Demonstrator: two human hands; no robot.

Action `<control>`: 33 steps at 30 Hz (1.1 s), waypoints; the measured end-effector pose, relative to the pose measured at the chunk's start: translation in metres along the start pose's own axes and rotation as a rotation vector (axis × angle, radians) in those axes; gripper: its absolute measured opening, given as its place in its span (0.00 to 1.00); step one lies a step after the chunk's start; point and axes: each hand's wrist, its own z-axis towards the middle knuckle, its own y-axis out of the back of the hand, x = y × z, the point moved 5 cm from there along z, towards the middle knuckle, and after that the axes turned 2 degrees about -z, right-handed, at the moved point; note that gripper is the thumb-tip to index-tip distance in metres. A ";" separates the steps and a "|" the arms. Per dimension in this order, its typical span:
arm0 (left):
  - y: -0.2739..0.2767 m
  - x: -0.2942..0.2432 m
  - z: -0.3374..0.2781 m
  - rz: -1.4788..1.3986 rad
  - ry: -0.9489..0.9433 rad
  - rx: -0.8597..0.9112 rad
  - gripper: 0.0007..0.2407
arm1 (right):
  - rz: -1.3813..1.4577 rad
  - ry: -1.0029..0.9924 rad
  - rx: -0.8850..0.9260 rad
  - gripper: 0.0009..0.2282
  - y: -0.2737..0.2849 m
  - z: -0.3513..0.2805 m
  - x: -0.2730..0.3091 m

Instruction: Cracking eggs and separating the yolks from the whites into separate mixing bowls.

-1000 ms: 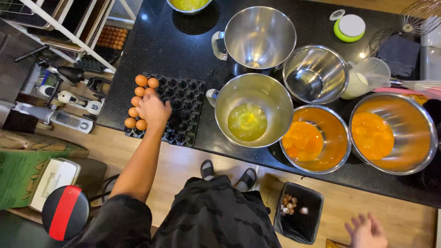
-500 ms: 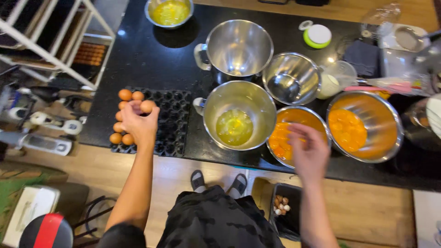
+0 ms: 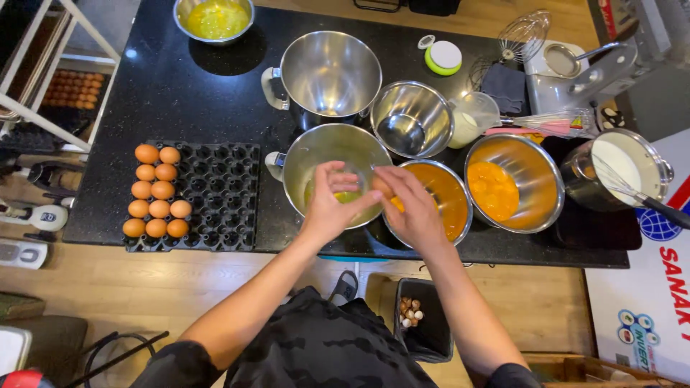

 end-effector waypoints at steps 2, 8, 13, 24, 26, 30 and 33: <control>0.007 0.010 0.004 0.057 -0.023 -0.007 0.33 | -0.073 0.016 -0.033 0.21 0.007 0.001 -0.008; 0.013 0.031 0.012 0.070 -0.087 0.007 0.17 | -0.276 -0.023 0.182 0.21 0.005 0.003 -0.023; 0.014 -0.022 0.007 0.185 -0.145 0.176 0.15 | -0.110 0.020 0.111 0.21 -0.010 0.016 -0.018; 0.042 -0.006 0.020 0.139 -0.140 0.122 0.14 | 0.694 -0.395 0.061 0.18 -0.061 0.009 -0.040; 0.043 0.004 0.022 0.142 -0.061 0.096 0.14 | 0.478 -0.292 0.024 0.18 -0.050 0.015 -0.024; 0.043 0.016 0.026 0.097 0.036 0.074 0.13 | 0.173 -0.116 -0.122 0.16 -0.050 0.015 -0.016; 0.040 0.006 0.024 0.181 0.066 0.033 0.14 | 0.103 -0.200 -0.161 0.16 -0.056 0.014 -0.020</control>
